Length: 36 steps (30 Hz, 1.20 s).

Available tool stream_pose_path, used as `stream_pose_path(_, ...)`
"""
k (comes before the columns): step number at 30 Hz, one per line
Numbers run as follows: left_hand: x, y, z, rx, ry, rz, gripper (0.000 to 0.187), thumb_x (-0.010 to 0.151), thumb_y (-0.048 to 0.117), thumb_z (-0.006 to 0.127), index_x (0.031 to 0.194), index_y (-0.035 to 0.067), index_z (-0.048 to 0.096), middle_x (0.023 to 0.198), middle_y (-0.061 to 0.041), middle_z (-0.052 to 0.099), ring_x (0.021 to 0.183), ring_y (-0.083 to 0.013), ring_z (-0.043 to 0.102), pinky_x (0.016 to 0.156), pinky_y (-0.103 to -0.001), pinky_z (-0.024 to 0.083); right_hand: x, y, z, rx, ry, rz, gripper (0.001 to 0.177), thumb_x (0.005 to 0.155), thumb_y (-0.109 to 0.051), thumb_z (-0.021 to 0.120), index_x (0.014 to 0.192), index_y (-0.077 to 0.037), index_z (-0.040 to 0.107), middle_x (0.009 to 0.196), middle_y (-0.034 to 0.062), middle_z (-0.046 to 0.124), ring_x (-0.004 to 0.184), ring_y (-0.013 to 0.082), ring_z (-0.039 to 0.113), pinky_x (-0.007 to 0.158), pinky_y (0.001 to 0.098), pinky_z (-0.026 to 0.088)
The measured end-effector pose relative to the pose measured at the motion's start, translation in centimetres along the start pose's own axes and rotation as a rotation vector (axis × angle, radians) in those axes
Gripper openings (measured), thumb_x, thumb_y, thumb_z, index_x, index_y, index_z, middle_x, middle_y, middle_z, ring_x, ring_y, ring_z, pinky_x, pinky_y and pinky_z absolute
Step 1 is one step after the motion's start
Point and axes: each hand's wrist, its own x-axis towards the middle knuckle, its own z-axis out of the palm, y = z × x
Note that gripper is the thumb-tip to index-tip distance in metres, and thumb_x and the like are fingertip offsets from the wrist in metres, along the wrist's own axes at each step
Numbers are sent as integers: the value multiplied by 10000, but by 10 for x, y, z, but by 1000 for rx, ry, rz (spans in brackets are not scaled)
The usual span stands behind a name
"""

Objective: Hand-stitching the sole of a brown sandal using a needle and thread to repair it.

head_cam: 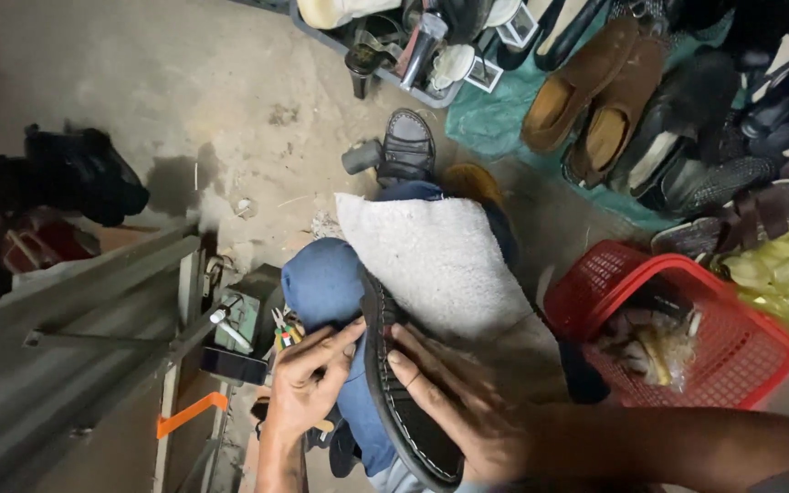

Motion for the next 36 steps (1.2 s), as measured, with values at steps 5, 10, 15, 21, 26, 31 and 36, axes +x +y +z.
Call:
stream_pose_path(5, 17, 2, 1, -46, -26, 33, 428, 769, -117, 649, 1155, 28, 765, 740, -39, 681, 529, -91, 466, 457, -214, 363, 14, 3, -16, 60, 1, -64, 656, 1051, -347, 527, 1433, 167, 384, 1506, 447, 373, 1407, 567, 534, 1176, 661, 491)
stream_pose_path(10, 24, 5, 4, -53, -31, 49, 405, 778, -130, 658, 1143, 11, 762, 709, -24, 634, 532, -92, 453, 478, -223, 377, 15, 9, -30, 4, -163, -58, 800, 1080, -499, 481, 1493, 153, 273, 1555, 463, 267, 1475, 583, 426, 1207, 666, 447)
stream_pose_path(15, 27, 5, 12, -48, 15, 81, 345, 785, -113, 684, 1105, -11, 762, 709, -34, 637, 526, -94, 428, 456, -236, 350, 12, 17, -26, 74, -161, -95, 707, 1047, -307, 591, 1458, 186, 296, 1523, 495, 277, 1450, 619, 423, 1188, 692, 436)
stream_pose_path(21, 13, 12, 7, -51, 19, 57, 300, 828, -75, 700, 1116, -16, 755, 879, -76, 780, 585, -95, 574, 523, -215, 483, 15, 8, -45, -195, -223, -186, 694, 848, -181, 795, 1368, 162, 489, 1453, 399, 484, 1330, 480, 605, 1071, 514, 559)
stream_pose_path(26, -6, 27, 6, 236, 68, 23, 222, 883, 85, 687, 1088, 17, 739, 996, -59, 783, 574, -157, 632, 562, -274, 540, -26, 72, -101, -592, -423, -169, 557, 922, -388, 682, 1313, -5, 576, 1163, 132, 673, 952, 249, 642, 784, 369, 569)
stream_pose_path(31, -14, 34, 25, 415, 64, 157, 269, 831, 6, 595, 1092, 6, 659, 1029, -113, 723, 867, -291, 696, 775, -383, 566, 3, 65, -131, -1147, 59, 106, 339, 960, -237, 777, 1100, 54, 677, 1490, 278, 501, 1332, 399, 484, 1021, 490, 542)
stream_pose_path(36, -15, 36, 37, 354, 147, 218, 138, 933, 82, 616, 1039, 17, 677, 901, -97, 706, 747, -277, 641, 691, -360, 526, 22, 36, -52, -751, -111, -73, 410, 862, -205, 762, 1238, -84, 652, 1468, 148, 496, 1452, 381, 363, 1206, 526, 335)
